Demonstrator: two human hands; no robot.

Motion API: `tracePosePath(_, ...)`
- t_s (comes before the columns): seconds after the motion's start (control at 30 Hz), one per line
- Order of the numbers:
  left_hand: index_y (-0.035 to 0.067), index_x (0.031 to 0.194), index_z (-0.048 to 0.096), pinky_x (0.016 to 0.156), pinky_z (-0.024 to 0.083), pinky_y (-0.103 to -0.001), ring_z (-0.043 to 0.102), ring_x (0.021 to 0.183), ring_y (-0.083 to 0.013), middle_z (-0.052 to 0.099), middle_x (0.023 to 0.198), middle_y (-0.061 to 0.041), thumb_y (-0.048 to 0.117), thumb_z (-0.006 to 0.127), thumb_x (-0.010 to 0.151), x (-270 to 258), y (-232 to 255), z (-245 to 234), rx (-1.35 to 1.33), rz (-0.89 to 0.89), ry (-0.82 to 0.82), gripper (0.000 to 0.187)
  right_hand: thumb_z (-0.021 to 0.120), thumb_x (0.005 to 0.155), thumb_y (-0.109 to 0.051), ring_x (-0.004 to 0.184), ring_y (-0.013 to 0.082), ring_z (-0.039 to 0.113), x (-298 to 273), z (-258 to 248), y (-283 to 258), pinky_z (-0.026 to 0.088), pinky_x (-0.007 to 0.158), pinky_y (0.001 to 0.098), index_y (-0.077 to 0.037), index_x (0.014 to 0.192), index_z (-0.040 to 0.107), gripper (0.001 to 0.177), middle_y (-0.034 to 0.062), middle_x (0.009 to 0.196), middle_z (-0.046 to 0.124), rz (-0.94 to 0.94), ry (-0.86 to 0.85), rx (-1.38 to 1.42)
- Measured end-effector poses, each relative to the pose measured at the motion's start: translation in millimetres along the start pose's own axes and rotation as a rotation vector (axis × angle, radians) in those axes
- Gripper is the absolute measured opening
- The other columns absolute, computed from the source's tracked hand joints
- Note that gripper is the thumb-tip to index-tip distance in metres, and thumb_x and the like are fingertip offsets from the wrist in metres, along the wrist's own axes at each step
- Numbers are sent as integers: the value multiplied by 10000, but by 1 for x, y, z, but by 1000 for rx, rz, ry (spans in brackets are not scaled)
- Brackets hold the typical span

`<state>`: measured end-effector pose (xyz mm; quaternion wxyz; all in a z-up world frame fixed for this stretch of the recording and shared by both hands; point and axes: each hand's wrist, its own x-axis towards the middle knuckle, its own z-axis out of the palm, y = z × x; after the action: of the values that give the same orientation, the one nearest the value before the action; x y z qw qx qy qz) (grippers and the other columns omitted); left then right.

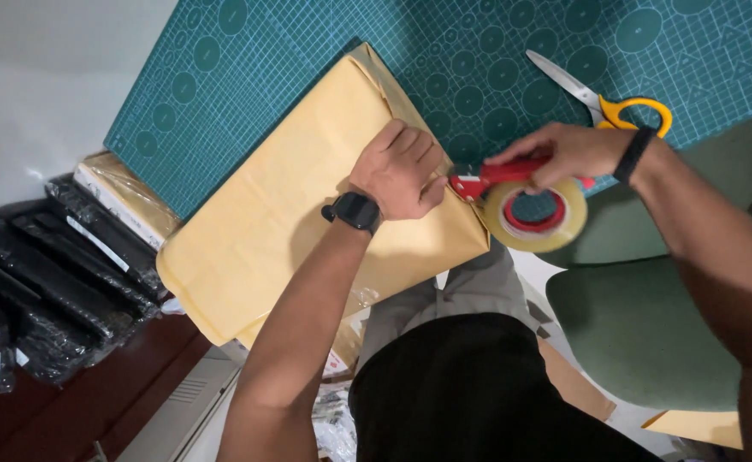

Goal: The person wraps a yellow bubble mailer in clear tape using a tape dispenser, folds the edges down by hand, and then writes on the exterior with a marker.

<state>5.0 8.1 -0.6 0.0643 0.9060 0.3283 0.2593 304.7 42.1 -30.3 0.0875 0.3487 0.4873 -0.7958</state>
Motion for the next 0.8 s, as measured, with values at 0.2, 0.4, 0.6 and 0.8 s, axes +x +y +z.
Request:
tracePosePath(0.2, 45, 757, 560, 727, 371, -392, 408, 620, -269, 452, 702, -93, 218, 560, 870, 23, 7, -32, -90, -1, -171, 207, 715, 685, 38, 863, 237, 707, -51, 44, 27, 561, 768, 314, -126, 1419, 704, 753, 127, 1092, 827, 214, 22, 217)
tracePosePath(0.4, 42, 786, 591, 814, 407, -401, 451, 730, -277, 485, 776, -96, 299, 499, 961, 16, 10, -29, -7, 1, -224, 324, 618, 717, 114, 848, 184, 673, -68, 117, 92, 585, 701, 308, -85, 1429, 658, 741, 116, 1107, 768, -49, 275, 517)
tracePosePath(0.6, 40, 836, 572, 885, 419, -452, 497, 781, -335, 525, 822, -137, 282, 554, 903, 16, 18, -33, 50, -4, -317, 252, 707, 788, 12, 1005, 143, 651, -47, 206, 129, 581, 843, 281, -77, 1470, 579, 699, 93, 1307, 680, -261, 638, 724)
tracePosePath(0.8, 68, 838, 534, 925, 369, -470, 487, 798, -326, 526, 817, -108, 321, 519, 934, 5, 16, -24, 77, -46, -435, 271, 736, 759, -62, 1040, 230, 685, -4, 265, 152, 583, 907, 348, -60, 1481, 562, 742, 148, 1268, 681, -493, 832, 1009)
